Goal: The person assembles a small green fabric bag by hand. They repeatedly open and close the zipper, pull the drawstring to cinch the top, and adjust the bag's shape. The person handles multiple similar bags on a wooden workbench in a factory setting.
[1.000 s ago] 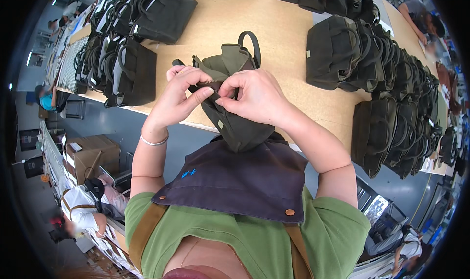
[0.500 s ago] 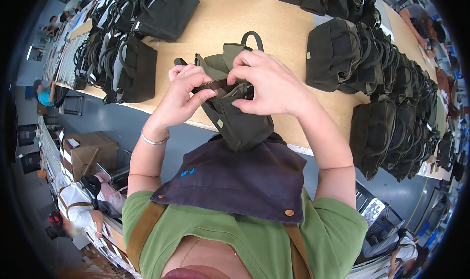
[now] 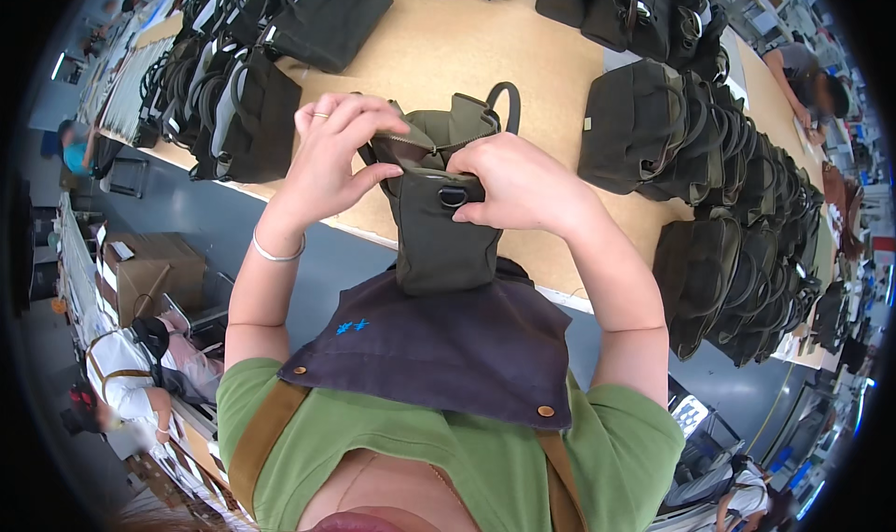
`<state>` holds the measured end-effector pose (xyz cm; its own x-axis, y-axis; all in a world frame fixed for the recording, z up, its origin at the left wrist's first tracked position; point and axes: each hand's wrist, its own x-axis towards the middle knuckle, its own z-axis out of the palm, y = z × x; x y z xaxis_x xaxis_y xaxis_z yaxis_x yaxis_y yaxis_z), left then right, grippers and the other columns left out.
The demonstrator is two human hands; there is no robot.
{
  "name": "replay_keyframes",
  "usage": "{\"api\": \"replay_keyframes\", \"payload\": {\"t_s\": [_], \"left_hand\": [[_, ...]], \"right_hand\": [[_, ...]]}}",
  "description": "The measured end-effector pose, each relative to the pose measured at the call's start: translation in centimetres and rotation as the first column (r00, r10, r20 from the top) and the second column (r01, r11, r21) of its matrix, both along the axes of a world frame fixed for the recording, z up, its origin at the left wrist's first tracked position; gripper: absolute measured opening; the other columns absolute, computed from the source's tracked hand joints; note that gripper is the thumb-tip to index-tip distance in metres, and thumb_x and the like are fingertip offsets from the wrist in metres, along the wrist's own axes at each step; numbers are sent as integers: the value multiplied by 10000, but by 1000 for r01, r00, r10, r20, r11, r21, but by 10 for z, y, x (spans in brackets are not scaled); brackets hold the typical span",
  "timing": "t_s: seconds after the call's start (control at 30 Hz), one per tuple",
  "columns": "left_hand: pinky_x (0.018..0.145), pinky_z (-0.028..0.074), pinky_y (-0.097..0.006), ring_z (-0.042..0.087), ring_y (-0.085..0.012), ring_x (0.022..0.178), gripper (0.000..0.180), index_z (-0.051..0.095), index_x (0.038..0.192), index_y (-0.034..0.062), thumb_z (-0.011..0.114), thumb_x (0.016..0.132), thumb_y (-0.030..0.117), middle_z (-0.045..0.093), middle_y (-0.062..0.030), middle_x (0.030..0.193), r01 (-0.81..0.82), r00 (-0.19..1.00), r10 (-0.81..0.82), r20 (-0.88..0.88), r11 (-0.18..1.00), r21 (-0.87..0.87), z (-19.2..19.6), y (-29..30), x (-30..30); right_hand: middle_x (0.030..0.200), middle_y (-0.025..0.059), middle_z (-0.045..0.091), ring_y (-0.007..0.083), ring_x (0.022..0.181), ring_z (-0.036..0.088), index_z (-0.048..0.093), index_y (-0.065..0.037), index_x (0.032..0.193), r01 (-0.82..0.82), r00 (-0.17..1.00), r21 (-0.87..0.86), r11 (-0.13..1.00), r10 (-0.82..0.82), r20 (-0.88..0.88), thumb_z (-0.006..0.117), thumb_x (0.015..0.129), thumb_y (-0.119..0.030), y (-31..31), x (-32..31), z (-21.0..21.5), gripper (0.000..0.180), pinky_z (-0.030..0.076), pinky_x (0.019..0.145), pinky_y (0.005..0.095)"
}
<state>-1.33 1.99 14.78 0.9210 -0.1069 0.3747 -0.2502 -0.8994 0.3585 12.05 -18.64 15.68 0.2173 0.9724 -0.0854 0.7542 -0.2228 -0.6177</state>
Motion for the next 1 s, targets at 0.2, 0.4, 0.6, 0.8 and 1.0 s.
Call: {"api": "replay_keyframes", "payload": {"t_s": [0.2, 0.4, 0.6, 0.8, 1.0], "left_hand": [[739, 400, -335, 558, -207, 857, 240, 607, 935, 144, 749, 741, 149, 623, 6, 845, 152, 976, -135, -171, 984, 89, -1, -23, 2], [707, 442, -363, 528, -253, 799, 160, 602, 877, 89, 717, 767, 83, 601, -26, 793, 239, 963, -255, -86, 957, -163, -9, -21, 6], [709, 431, -357, 499, -260, 767, 137, 617, 907, 61, 700, 798, 65, 582, -58, 783, 148, 975, -193, -114, 935, -321, -10, -16, -1], [699, 426, -355, 497, -256, 740, 164, 675, 982, 40, 690, 820, 65, 564, -70, 732, 195, 974, -219, -58, 940, -278, -17, -3, -6], [689, 426, -365, 496, -272, 731, 91, 674, 907, 25, 682, 826, 67, 537, -83, 706, 185, 979, -199, -45, 958, -221, -19, -1, -8]], "right_hand": [[757, 152, 673, 305, 699, 656, 687, 3, 918, -54, 985, -97, 994, 37, -168, 662, 765, -107, 6, 16, 10, 190, 513, 644, 362], [734, 136, 681, 276, 709, 669, 707, -23, 920, -148, 983, -186, 971, 124, -135, 671, 794, -86, 21, 26, 15, 146, 517, 668, 359], [835, 128, 682, 302, 830, 651, 711, -28, 935, -203, 979, -83, 976, 202, -24, 656, 814, -72, 22, 24, 12, 140, 509, 749, 385], [875, 122, 645, 292, 794, 625, 684, 12, 989, -294, 953, 3, 956, 293, -79, 657, 825, -39, 19, 27, 7, 175, 498, 708, 369], [851, 104, 618, 262, 771, 609, 675, 7, 1011, -267, 954, -151, 952, 238, -184, 648, 851, -64, 21, 23, 16, 177, 488, 707, 353]]}}
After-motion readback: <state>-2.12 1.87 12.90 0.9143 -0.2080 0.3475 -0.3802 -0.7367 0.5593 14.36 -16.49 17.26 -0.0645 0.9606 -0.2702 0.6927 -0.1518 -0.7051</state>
